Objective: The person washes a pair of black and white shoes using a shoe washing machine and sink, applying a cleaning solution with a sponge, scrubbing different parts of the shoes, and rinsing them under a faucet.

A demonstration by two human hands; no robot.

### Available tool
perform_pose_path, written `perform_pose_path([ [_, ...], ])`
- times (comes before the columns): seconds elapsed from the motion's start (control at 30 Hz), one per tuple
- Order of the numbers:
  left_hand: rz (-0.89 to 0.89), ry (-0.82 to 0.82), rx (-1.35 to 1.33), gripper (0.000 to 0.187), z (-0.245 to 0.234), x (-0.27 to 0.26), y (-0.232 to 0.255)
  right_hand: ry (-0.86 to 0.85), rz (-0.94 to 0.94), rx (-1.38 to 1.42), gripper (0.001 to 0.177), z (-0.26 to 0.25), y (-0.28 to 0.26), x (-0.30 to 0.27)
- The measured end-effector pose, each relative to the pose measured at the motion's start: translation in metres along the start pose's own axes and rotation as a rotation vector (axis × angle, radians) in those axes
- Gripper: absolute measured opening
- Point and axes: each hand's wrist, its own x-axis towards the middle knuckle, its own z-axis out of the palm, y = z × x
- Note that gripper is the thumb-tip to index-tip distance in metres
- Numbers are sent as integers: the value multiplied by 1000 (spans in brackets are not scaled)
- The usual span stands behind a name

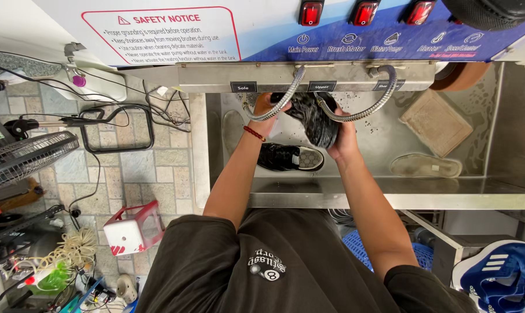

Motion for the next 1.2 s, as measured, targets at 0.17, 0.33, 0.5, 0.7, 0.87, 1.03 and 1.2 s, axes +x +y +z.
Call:
perform_pose_path([
  [0.17, -208, 50, -225, 28, -28, 26, -42, 45, 120, 110, 65, -10, 1, 16],
  [0.33, -292, 23, -218, 6, -31, 26, -35, 22, 117, -36, 75, -16, 7, -2],
  [0.5, -258, -154, -470, 22, -42, 27, -41, -158, 87, -337, 77, -40, 3, -27],
  [0.7, -409, -92, -26, 36, -23, 4, -41, 40, 36, -805, 66, -84, 46, -32],
  [0.87, -656, -92, -533, 32, -10, -28, -10, -3, 39, -234, 78, -88, 78, -42],
  [1.03, -742, -56, -854, 35, 25, -66, 45, 161, 147, 263, 78, -55, 95, -15],
  [1.2, -572, 161, -962, 22, 54, -51, 36, 129, 169, 268, 72, -63, 108, 23],
])
